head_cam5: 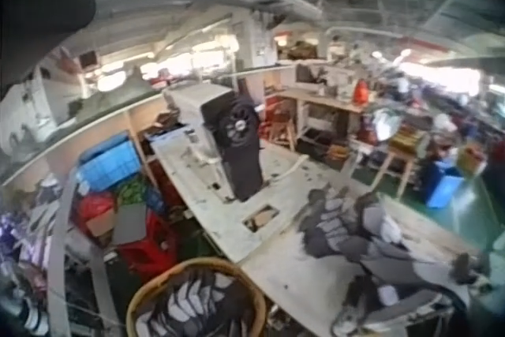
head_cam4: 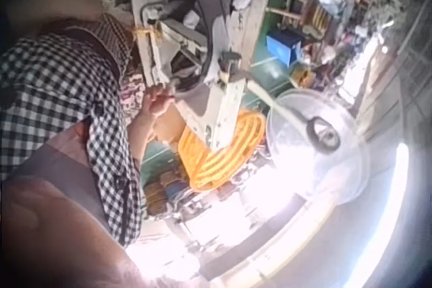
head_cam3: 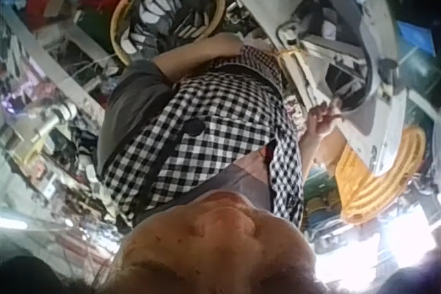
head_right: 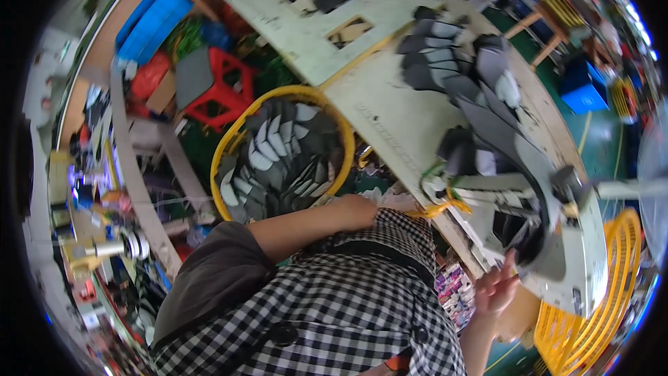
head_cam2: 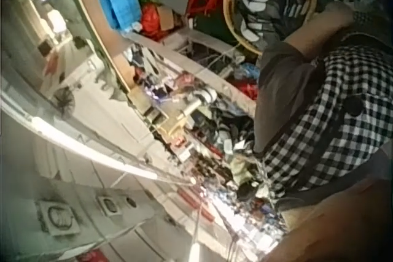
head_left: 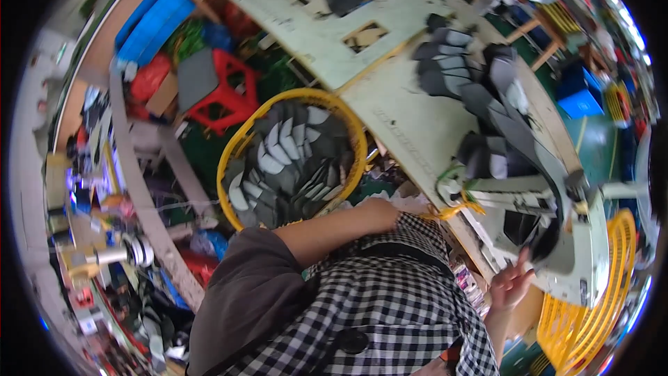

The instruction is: The recorder is stitching together multiple components of shoe uppers using an industrial sewing machine.

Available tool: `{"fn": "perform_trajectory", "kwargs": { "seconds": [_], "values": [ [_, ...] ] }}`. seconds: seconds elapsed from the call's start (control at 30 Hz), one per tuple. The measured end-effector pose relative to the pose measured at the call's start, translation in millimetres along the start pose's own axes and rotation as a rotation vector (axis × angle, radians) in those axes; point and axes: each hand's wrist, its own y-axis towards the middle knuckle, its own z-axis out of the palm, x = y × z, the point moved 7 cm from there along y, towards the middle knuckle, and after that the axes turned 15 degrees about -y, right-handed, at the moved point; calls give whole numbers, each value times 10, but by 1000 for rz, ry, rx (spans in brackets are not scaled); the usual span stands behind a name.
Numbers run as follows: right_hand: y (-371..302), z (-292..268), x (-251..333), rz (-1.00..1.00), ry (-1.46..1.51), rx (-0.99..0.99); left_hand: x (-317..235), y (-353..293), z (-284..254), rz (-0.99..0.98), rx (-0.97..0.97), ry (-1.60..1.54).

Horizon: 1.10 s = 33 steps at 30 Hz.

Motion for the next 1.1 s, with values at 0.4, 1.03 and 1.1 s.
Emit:
{"fn": "perform_trajectory", "kwargs": {
  "seconds": [0.4, 1.03, 1.1],
  "values": [
    [-130, -1256, -1300, 782, -992, 40, 2779, -612, 1015, -941, -640, -554],
    [128, -1617, -1341, 921, -1360, 121, 3403, -782, 1309, -1099, -667, -350],
    [232, -1307, -1347, 878, -1626, 224, 3469, -796, 1322, -1042, -682, -434]
  ]
}}
